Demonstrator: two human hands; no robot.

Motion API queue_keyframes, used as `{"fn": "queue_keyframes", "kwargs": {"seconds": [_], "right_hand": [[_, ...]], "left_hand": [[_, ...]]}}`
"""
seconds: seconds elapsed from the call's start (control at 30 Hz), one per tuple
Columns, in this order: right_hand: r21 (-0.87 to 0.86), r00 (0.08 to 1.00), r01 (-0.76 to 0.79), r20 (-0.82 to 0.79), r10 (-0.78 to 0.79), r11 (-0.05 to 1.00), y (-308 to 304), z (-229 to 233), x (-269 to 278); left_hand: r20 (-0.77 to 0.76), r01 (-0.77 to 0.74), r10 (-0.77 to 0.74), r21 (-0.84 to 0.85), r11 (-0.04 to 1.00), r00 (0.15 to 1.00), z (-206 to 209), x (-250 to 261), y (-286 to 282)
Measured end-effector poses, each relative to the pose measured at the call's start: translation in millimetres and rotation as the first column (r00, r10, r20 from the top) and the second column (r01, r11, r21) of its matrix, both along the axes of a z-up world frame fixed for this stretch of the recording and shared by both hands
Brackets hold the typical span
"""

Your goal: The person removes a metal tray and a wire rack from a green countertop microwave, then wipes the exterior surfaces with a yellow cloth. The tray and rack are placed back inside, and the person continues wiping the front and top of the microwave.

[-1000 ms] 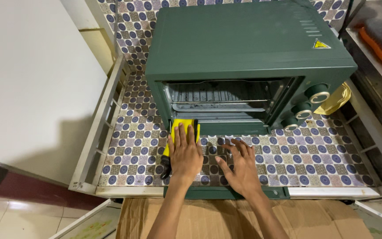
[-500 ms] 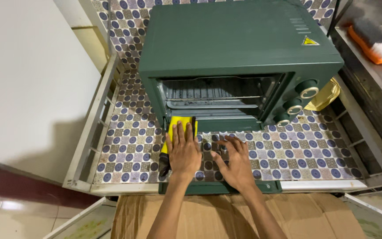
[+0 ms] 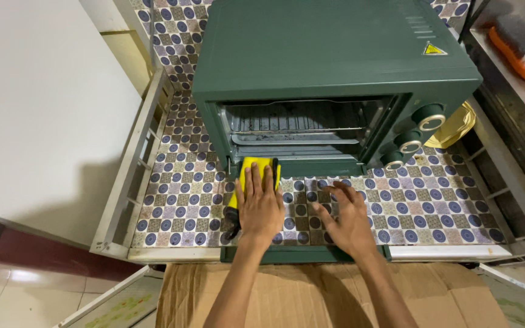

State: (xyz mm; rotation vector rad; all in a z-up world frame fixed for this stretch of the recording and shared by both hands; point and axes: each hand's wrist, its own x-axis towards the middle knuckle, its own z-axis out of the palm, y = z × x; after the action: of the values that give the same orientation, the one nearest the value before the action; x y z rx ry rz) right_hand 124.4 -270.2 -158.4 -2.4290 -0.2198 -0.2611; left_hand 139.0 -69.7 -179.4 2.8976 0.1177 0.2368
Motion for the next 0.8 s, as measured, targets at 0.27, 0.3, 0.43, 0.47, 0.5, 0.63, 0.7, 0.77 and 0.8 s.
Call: {"fn": "queue_keyframes", "kwargs": {"seconds": [0.27,0.3,0.43,0.47,0.5,0.63,0.7,0.77,0.8], "right_hand": [[0.133,0.997,-0.022,-0.068,0.032,0.991,-17.7,6.6,3.2],[0.172,0.993,0.019,-0.117,0.001,0.985,-17.9,6.0,3.2],[0.210,0.998,0.056,-0.027,-0.051,0.976,-20.7,0.5,4.0],[0.175,0.995,0.074,0.051,-0.084,0.982,-21.6,-1.7,4.4],[0.143,0.985,0.092,0.131,-0.111,0.985,-22.2,-3.5,5.5],[0.158,0.951,0.239,0.160,-0.264,0.958,-28.4,-9.4,4.9],[0.127,0.955,0.220,0.176,-0.240,0.967,-27.5,-10.8,5.8],[0.088,0.966,0.224,0.110,-0.233,0.971,-26.8,-10.9,5.7],[0.068,0.970,0.226,0.077,-0.231,0.972,-26.9,-10.3,6.0]], "left_hand": [[-0.081,-0.062,0.060,-0.025,0.998,0.995,8.2,42.1,5.2],[-0.075,-0.056,0.054,-0.020,0.998,0.996,6.6,41.2,5.3],[-0.083,-0.020,0.020,0.004,1.000,0.996,-0.9,34.8,4.7],[-0.095,-0.010,0.011,0.009,1.000,0.995,-3.0,32.0,3.4],[-0.030,0.027,-0.026,0.022,0.999,0.999,-5.1,27.1,1.3],[0.185,0.143,-0.151,0.055,0.988,0.971,-13.7,-8.7,-20.2],[0.183,0.166,-0.171,0.041,0.985,0.968,-11.3,-18.3,-26.6],[0.089,0.164,-0.165,0.009,0.986,0.982,-7.1,-28.6,-30.8],[0.113,0.167,-0.168,0.017,0.986,0.979,-4.2,-28.7,-31.4]]}}
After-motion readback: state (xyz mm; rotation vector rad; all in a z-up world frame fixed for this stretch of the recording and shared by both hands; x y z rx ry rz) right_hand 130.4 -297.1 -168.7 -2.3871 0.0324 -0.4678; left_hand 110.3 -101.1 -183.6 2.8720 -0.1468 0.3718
